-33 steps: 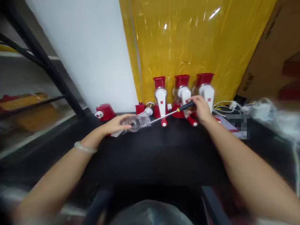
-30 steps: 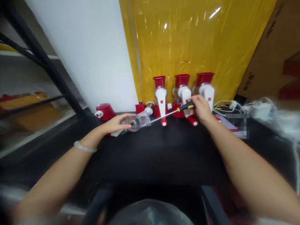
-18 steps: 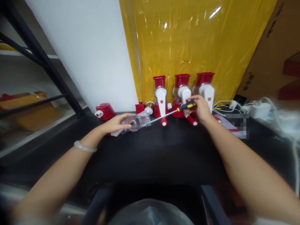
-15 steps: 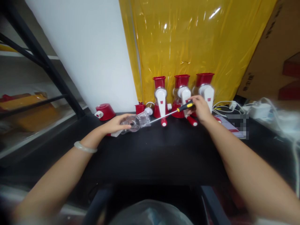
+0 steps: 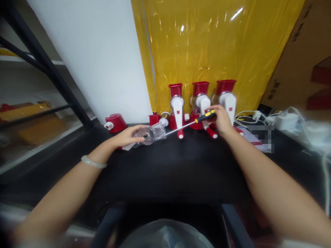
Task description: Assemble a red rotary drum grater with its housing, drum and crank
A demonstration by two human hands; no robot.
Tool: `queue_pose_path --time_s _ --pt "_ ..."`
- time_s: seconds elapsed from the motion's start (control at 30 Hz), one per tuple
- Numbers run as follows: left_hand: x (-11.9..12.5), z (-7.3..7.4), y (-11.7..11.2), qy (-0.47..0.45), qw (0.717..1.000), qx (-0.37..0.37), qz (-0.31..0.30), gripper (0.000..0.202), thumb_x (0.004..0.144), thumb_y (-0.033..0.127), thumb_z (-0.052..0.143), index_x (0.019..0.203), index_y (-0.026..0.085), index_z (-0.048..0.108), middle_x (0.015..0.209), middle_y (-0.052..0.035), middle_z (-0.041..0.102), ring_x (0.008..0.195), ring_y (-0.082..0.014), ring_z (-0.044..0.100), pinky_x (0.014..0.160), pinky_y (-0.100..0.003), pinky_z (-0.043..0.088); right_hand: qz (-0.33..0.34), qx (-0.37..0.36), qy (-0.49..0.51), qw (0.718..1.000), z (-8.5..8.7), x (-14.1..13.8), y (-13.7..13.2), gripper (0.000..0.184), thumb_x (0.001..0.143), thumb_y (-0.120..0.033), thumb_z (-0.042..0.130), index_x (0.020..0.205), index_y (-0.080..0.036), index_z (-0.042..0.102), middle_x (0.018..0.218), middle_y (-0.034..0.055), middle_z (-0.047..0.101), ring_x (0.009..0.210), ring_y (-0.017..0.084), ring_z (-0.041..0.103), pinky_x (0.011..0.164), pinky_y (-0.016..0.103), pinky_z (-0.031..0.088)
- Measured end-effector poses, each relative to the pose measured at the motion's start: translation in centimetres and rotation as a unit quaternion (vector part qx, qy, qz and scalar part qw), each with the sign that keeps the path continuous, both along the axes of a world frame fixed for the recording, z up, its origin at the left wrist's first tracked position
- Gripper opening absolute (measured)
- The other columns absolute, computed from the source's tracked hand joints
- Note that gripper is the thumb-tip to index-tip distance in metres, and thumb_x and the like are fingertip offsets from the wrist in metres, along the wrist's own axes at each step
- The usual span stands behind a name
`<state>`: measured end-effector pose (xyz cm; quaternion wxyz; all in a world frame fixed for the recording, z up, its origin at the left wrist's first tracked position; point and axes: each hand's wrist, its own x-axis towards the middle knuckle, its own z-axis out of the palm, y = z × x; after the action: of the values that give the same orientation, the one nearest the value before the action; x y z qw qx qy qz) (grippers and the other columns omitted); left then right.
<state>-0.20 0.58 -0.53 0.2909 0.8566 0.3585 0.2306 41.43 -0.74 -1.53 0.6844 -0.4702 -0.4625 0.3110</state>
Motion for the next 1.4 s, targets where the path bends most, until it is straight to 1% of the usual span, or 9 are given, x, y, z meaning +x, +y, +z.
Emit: queue_pose_path --time_s 0.1,0.2,0.4,0.53,0.67,0.87,1.07,1.2,1.4 --pt "0.0 0.0 0.0 -0.001 1.000 -0.005 0.000 0.071 0.079 0.047 0.074 0.139 0.017 0.052 0.142 -0.0158 0.059 0.128 -0.0312 0.059 0.112 -0.051 0.041 0.001 0.010 -0.014 1.000 -0.2 0.3 0.2 0.009 0.087 -0.029 0.055 0.085 -0.023 0.061 0.061 -0.0001 0.062 0.041 0.015 0.058 0.035 0.026 0.046" --pt "0.0 0.0 0.1 0.002 1.000 -0.002 -0.001 0.072 0.079 0.048 0.074 0.139 0.016 0.052 0.143 -0.0163 0.058 0.129 -0.0314 0.058 0.113 -0.052 0.040 0.006 0.031 -0.049 0.998 -0.5 0.8 0.4 0.019 0.088 -0.043 0.062 0.083 -0.024 0.061 0.061 0.0003 0.062 0.038 0.014 0.055 0.033 0.025 0.043" --pt "0.0 0.1 0.0 0.008 1.000 0.003 -0.006 0.069 0.080 0.047 0.073 0.139 0.018 0.052 0.142 -0.0152 0.059 0.128 -0.0315 0.059 0.111 -0.052 0.042 -0.035 0.026 -0.119 0.992 -1.0 1.0 0.2 0.035 0.090 -0.056 0.058 0.080 -0.023 0.064 0.044 -0.0027 0.052 0.032 0.014 0.049 0.032 0.025 0.040" --pt "0.0 0.1 0.0 0.005 1.000 0.002 -0.008 0.069 0.080 0.046 0.073 0.139 0.018 0.053 0.142 -0.0155 0.059 0.127 -0.0318 0.059 0.111 -0.052 0.042 -0.020 0.031 -0.049 0.998 -0.7 0.3 -0.1 0.034 0.096 -0.044 0.043 0.080 -0.022 0.064 0.053 0.0011 0.061 0.040 0.016 0.057 0.036 0.026 0.044" --pt "-0.1 0.0 0.1 0.002 1.000 0.008 -0.008 0.067 0.081 0.045 0.074 0.139 0.018 0.054 0.141 -0.0151 0.060 0.126 -0.0312 0.060 0.110 -0.052 0.043 -0.016 0.021 -0.018 0.999 -0.1 -0.3 -0.2 0.019 0.088 -0.027 0.046 0.079 -0.022 0.061 0.058 0.0026 0.064 0.043 0.017 0.060 0.035 0.025 0.043" --pt "-0.1 -0.1 0.2 -0.002 1.000 0.000 -0.011 0.069 0.081 0.046 0.073 0.140 0.017 0.052 0.143 -0.0160 0.058 0.129 -0.0315 0.058 0.112 -0.051 0.041 -0.008 0.014 -0.026 1.000 -0.1 0.2 -0.2 0.012 0.088 -0.032 0.057 0.084 -0.022 0.061 0.056 -0.0008 0.061 0.036 0.014 0.053 0.034 0.026 0.043" --pt "-0.1 -0.1 0.1 -0.010 1.000 -0.005 -0.006 0.068 0.080 0.047 0.074 0.138 0.017 0.054 0.142 -0.0156 0.059 0.128 -0.0317 0.058 0.113 -0.053 0.040 -0.018 0.025 -0.038 0.999 -0.3 0.1 -0.4 0.021 0.090 -0.040 0.058 0.080 -0.022 0.059 0.052 -0.0022 0.055 0.036 0.013 0.049 0.035 0.025 0.041" --pt "-0.1 -0.2 0.1 -0.017 1.000 -0.006 -0.005 0.067 0.080 0.045 0.074 0.137 0.018 0.054 0.142 -0.0159 0.059 0.128 -0.0309 0.059 0.113 -0.053 0.040 -0.011 0.038 -0.007 0.999 -0.1 -0.1 -0.5 0.023 0.092 -0.033 0.043 0.082 -0.022 0.061 0.056 0.0011 0.060 0.042 0.016 0.056 0.038 0.027 0.043" --pt "-0.1 -0.3 0.2 -0.039 0.999 -0.022 -0.020 0.063 0.082 0.043 0.074 0.137 0.018 0.055 0.140 -0.0157 0.061 0.125 -0.0309 0.061 0.110 -0.052 0.043 0.001 0.037 0.016 0.999 0.6 0.1 -0.7 0.012 0.084 -0.023 0.051 0.082 -0.022 0.062 0.060 0.0012 0.059 0.044 0.016 0.056 0.038 0.027 0.044"
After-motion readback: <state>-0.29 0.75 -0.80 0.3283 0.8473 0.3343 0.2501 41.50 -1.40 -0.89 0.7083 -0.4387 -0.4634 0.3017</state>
